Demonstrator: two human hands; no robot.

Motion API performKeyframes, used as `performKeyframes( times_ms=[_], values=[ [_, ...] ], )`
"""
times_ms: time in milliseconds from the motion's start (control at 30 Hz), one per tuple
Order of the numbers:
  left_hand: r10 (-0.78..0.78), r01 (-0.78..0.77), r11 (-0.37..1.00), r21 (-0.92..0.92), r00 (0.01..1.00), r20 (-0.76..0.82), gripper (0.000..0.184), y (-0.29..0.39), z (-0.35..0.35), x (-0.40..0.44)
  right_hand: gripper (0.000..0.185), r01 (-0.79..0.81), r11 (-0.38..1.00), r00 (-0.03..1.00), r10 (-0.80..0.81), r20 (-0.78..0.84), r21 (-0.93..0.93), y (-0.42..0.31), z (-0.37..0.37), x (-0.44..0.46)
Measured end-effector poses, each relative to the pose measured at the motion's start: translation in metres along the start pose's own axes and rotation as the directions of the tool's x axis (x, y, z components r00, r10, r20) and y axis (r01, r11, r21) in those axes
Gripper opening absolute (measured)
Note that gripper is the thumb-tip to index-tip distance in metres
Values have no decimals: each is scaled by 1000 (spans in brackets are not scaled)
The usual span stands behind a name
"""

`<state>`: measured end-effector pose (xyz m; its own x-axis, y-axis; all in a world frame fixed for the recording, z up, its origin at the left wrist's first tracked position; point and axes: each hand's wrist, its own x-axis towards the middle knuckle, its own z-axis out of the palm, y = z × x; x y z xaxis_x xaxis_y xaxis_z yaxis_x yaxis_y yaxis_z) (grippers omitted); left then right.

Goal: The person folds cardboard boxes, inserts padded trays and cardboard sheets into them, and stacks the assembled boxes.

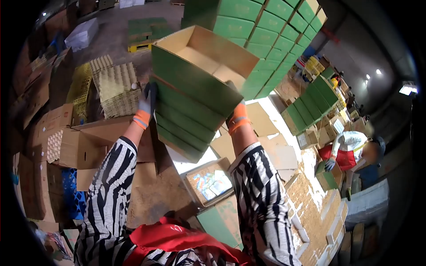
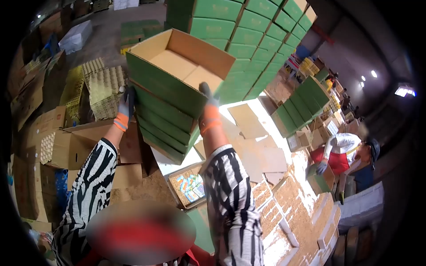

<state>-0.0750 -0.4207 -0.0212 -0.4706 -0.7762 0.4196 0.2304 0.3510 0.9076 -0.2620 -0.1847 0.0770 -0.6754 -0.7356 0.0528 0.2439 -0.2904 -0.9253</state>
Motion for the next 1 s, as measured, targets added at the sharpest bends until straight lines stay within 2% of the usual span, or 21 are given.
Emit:
performKeyframes(
  times_ms=[67, 133, 167, 200, 233, 267, 333, 367, 433, 467, 500, 533, 567, 600, 633, 700, 733, 767, 867, 933, 1000],
  values=[
    [0, 0, 999, -32, 1000, -2, 40, 2, 5, -10, 51, -142, 989, 981, 133, -142, -52, -38, 27, -40],
    [107, -106, 994, 10, 993, -49, 41, -51, 8, -1, 53, -203, 979, 953, 196, -232, -7, -42, 20, -61],
    [67, -92, 959, -269, 993, -98, 44, -125, -7, 27, 65, -183, 982, 948, 191, -256, 55, -23, -6, -69],
    [112, -116, 923, -367, 993, -35, 47, -96, 12, 11, 79, -164, 980, 941, 190, -281, 113, -8, -28, -83],
    [192, -202, 976, -81, 975, -113, 49, -44, 17, -18, 74, -32, 999, 973, 39, -226, 34, 5, -46, -119],
    [296, -259, 943, 209, 938, -177, 51, 5, 22, -49, 68, 62, 991, 947, -97, -306, -121, 18, -58, -156],
    [399, -344, 879, 331, 910, -111, 55, 66, 45, -116, 58, 58, 939, 895, -200, -400, -338, 29, -83, -254],
    [396, -388, 892, 230, 918, 15, 60, 59, 64, -168, 58, 67, 892, 846, -288, -448, -446, 53, -114, -304],
    [371, -387, 922, 9, 889, 267, 70, 44, 102, -270, 61, -148, 899, 649, -227, -726, -413, 87, -163, -415],
    [310, -474, 875, 97, 704, 639, 73, 80, 112, -299, 64, -256, 894, 492, -208, -846, -369, 97, -186, -468],
    [288, -451, 892, -17, 540, 791, 71, 90, 127, -336, 67, -435, 772, 365, -320, -874, -464, 105, -212, -520],
    [195, -554, 832, 28, 340, 920, 75, 101, 143, -368, 71, -614, 614, 255, -441, -861, -496, 110, -226, -568],
    [153, -568, 822, 40, 288, 945, 78, 96, 158, -400, 72, -594, 704, 85, -427, -900, -390, 107, -229, -595],
    [115, -590, 806, 49, 237, 965, 81, 86, 173, -433, 73, -865, 469, -61, -453, -890, -180, 139, -268, -644],
    [50, -622, 779, 84, 195, 980, 82, 80, 180, -453, 74, -527, 848, -61, -111, -992, -62, 171, -289, -678],
    [-82, -708, 685, 172, 160, 984, 85, 69, 193, -477, 70, -446, 893, 87, 108, -990, 58, 185, -293, -704],
    [-78, -717, 676, 170, 160, 984, 85, 69, 197, -481, 64, -755, 654, 99, 36, -994, -52, 173, -275, -681],
    [-81, -728, 662, 176, 163, 983, 86, 68, 196, -482, 47, -605, 796, 37, 7, -999, -16, 132, -236, -651],
    [-96, -725, 656, 209, 194, 976, 88, 66, 191, -484, 36, -378, 898, 74, -215, -974, -227, 129, -227, -660],
    [-122, -668, 701, 250, 234, 965, 88, 69, 200, -483, 32, -133, 982, 121, -115, -986, -131, 107, -227, -667],
    [158, -693, 678, 244, 462, 873, 86, 103, 213, -471, 30, 26, 987, 240, -162, -957, -160, 73, -224, -665]
  ],
)
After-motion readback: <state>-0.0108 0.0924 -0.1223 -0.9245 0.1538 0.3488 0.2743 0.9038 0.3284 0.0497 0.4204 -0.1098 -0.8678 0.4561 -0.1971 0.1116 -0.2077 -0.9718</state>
